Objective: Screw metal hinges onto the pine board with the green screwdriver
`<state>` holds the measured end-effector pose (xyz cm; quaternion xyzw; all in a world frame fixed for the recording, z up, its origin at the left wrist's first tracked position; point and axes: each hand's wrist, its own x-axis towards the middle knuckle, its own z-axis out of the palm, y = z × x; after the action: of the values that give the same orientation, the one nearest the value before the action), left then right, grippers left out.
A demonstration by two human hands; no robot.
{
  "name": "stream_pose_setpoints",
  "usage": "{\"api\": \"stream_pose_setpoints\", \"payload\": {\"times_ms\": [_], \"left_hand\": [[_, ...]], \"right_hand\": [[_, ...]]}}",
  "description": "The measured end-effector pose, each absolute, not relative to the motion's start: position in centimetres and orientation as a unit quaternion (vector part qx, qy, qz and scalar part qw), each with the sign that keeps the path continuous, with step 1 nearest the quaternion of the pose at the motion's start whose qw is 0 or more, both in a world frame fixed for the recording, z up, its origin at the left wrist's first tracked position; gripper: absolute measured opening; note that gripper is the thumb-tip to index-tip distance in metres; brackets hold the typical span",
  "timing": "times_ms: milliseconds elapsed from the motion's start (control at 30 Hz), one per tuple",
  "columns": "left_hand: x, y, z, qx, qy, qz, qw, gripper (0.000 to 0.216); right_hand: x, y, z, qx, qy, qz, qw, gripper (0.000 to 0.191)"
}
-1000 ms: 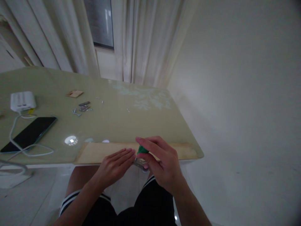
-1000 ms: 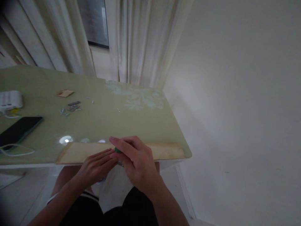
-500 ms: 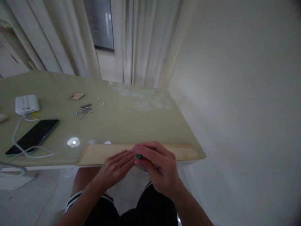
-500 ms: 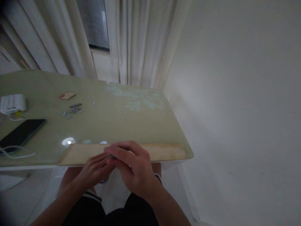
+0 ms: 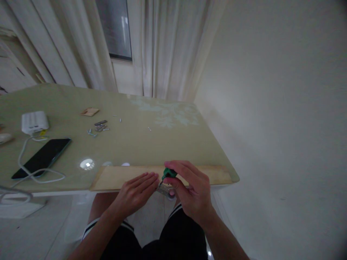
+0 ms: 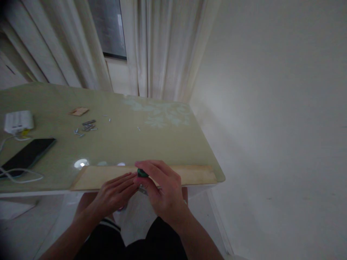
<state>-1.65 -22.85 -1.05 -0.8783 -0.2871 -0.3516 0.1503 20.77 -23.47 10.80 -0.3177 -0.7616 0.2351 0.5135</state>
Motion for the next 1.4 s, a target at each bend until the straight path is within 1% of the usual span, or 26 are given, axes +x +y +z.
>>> {"api": "stream_pose_setpoints", "payload": {"times_ms": [100,167,233,300,333,433,567,700,800,900,933,1000,1067,1100,1133,1167,1233,1267,1333,1400], "left_hand": [[-1.7,-22.8,-1.0,-0.878,-0.291,-0.352,0.145,0.025],[-1.6,-22.8,-1.0,-0.878,-0.290,-0.352,0.146,0.025],[-1.6,-22.8,-0.8,-0.879,-0.287,-0.350,0.150,0.025],[-1.6,-22.8,-0.6,-0.880,-0.285,-0.346,0.154,0.025],[-1.6,-22.8,-0.6,-0.880,-0.286,-0.347,0.156,0.025],[-1.6,-22.8,-0.5,-0.879,-0.287,-0.348,0.153,0.026],[-1.7,-22.7,-0.9,-0.879,-0.285,-0.352,0.149,0.025],[-1.6,-22.6,-1.0,-0.881,-0.285,-0.351,0.141,0.027],[-1.6,-22.6,-0.8,-0.883,-0.285,-0.345,0.143,0.027],[-1.6,-22.5,-0.7,-0.885,-0.283,-0.338,0.153,0.027],[-1.7,-22.5,-0.7,-0.886,-0.280,-0.336,0.156,0.027],[-1.7,-22.5,-0.6,-0.888,-0.273,-0.335,0.158,0.027],[-1.8,-22.5,-0.3,-0.890,-0.265,-0.333,0.163,0.026],[-1.8,-22.5,0.0,-0.891,-0.261,-0.332,0.167,0.026],[-1.8,-22.5,0.3,-0.892,-0.259,-0.330,0.171,0.026],[-1.9,-22.4,0.7,-0.893,-0.259,-0.324,0.173,0.026],[-1.9,-22.3,1.7,-0.897,-0.261,-0.312,0.171,0.025],[-1.9,-22.2,2.1,-0.900,-0.264,-0.305,0.163,0.025],[-2.0,-22.0,2.9,-0.908,-0.271,-0.290,0.137,0.025],[-2.1,-21.7,3.4,-0.913,-0.280,-0.279,0.103,0.027]], "right_hand": [[20.6,-23.7,10.8,-0.310,-0.759,0.227,0.525,0.037],[21.0,-23.5,11.4,-0.296,-0.777,0.266,0.488,0.038],[21.5,-23.0,12.0,-0.279,-0.800,0.313,0.429,0.041],[21.9,-22.4,12.2,-0.262,-0.810,0.336,0.403,0.041],[22.0,-22.2,12.1,-0.259,-0.807,0.336,0.411,0.038],[21.6,-22.0,11.3,-0.287,-0.775,0.307,0.472,0.032],[21.0,-22.6,10.2,-0.329,-0.760,0.234,0.509,0.035],[21.1,-23.1,9.4,-0.346,-0.733,0.210,0.547,0.035],[21.6,-22.7,9.3,-0.325,-0.735,0.243,0.543,0.040],[22.4,-21.5,10.1,-0.252,-0.749,0.343,0.508,0.044],[22.7,-21.1,10.6,-0.230,-0.738,0.372,0.514,0.043],[23.3,-20.6,11.7,-0.209,-0.692,0.399,0.564,0.043],[24.1,-20.6,12.5,-0.230,-0.645,0.393,0.614,0.046],[24.5,-20.9,12.6,-0.259,-0.639,0.386,0.613,0.047],[24.9,-21.3,12.6,-0.297,-0.651,0.374,0.590,0.046],[25.3,-21.8,12.4,-0.338,-0.678,0.357,0.546,0.045],[25.7,-23.0,11.4,-0.401,-0.758,0.301,0.416,0.041],[25.7,-23.6,10.8,-0.414,-0.795,0.266,0.356,0.043],[25.3,-24.4,9.5,-0.423,-0.848,0.198,0.252,0.051],[24.6,-24.6,8.5,-0.427,-0.875,0.129,0.188,0.050]]}}
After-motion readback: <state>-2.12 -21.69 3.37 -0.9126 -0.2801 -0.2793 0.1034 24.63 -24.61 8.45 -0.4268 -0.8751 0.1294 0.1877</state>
